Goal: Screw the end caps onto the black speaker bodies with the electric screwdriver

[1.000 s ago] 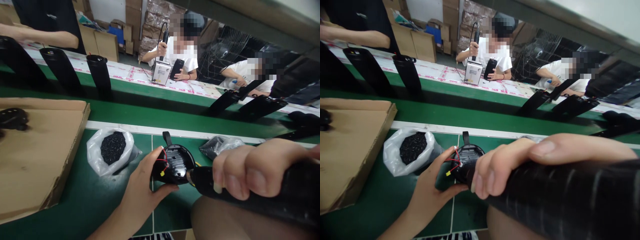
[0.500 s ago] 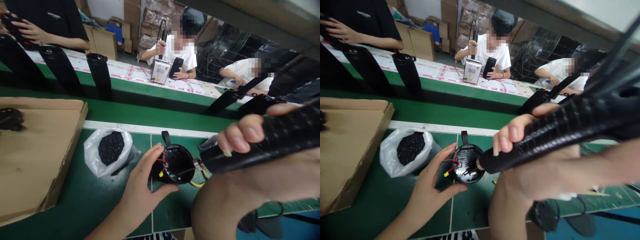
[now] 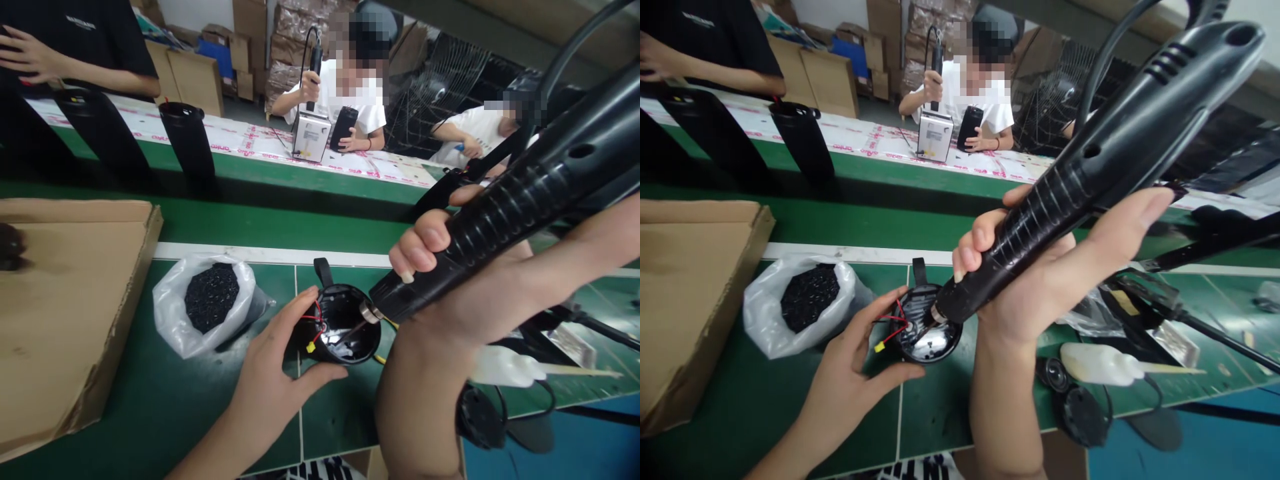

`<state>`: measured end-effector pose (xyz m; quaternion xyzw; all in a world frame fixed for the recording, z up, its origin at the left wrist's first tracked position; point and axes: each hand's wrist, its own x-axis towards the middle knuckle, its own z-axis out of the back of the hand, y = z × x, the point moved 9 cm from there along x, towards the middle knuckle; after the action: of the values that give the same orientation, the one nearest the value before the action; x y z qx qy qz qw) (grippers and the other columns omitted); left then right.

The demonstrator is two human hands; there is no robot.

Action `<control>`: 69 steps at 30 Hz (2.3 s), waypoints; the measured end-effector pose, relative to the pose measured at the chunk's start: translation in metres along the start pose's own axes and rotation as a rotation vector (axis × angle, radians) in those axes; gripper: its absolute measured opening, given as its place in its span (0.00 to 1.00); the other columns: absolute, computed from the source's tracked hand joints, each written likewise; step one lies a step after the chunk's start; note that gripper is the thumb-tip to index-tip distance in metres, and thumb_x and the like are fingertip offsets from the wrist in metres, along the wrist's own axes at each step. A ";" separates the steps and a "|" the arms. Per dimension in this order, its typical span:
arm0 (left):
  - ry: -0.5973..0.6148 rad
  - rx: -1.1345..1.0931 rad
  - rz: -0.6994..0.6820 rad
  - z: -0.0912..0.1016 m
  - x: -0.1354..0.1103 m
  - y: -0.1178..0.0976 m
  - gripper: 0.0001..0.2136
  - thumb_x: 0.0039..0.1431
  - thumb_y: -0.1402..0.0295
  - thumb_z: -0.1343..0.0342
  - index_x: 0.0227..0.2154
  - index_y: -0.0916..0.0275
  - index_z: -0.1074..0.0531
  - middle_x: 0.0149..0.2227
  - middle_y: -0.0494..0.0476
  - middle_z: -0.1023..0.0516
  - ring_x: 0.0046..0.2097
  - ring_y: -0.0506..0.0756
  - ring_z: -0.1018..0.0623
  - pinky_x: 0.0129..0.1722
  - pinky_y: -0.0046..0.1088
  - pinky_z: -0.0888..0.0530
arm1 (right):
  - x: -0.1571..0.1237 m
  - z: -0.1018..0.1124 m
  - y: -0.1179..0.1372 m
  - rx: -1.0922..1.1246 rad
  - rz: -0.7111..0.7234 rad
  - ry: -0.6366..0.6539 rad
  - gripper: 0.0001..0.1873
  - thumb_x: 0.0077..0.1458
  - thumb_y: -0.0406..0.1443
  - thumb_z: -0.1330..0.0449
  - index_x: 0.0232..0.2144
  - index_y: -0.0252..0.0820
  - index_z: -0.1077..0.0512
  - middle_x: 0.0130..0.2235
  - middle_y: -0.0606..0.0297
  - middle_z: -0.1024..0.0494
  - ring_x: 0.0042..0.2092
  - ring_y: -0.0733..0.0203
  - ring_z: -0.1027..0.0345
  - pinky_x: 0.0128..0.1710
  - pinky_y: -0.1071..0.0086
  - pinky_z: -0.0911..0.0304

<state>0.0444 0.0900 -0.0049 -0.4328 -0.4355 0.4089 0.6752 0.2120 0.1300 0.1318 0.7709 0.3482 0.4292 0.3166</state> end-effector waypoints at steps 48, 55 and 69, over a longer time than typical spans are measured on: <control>-0.004 0.079 -0.054 0.002 0.004 -0.005 0.37 0.47 0.62 0.30 0.60 0.47 0.40 0.59 0.55 0.27 0.58 0.60 0.26 0.58 0.42 0.28 | 0.016 0.019 -0.054 0.100 -0.359 -0.195 0.41 0.63 0.64 0.75 0.31 0.35 0.42 0.20 0.67 0.46 0.17 0.68 0.51 0.13 0.78 0.57; -0.002 0.083 -0.059 0.002 0.004 -0.005 0.37 0.47 0.62 0.30 0.59 0.46 0.41 0.59 0.53 0.28 0.58 0.58 0.26 0.58 0.39 0.29 | 0.016 0.016 -0.057 0.055 -0.368 -0.186 0.41 0.63 0.64 0.76 0.32 0.36 0.44 0.21 0.67 0.47 0.17 0.69 0.52 0.12 0.78 0.54; 0.007 0.096 -0.045 0.003 0.003 -0.005 0.37 0.47 0.61 0.31 0.59 0.45 0.41 0.59 0.50 0.28 0.58 0.56 0.27 0.59 0.34 0.30 | 0.014 0.017 -0.038 -0.008 -0.187 -0.050 0.38 0.63 0.66 0.63 0.34 0.36 0.41 0.23 0.66 0.45 0.20 0.67 0.48 0.14 0.76 0.50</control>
<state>0.0432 0.0917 0.0009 -0.3916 -0.4224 0.4125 0.7057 0.2224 0.1599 0.1007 0.7442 0.4089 0.3797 0.3672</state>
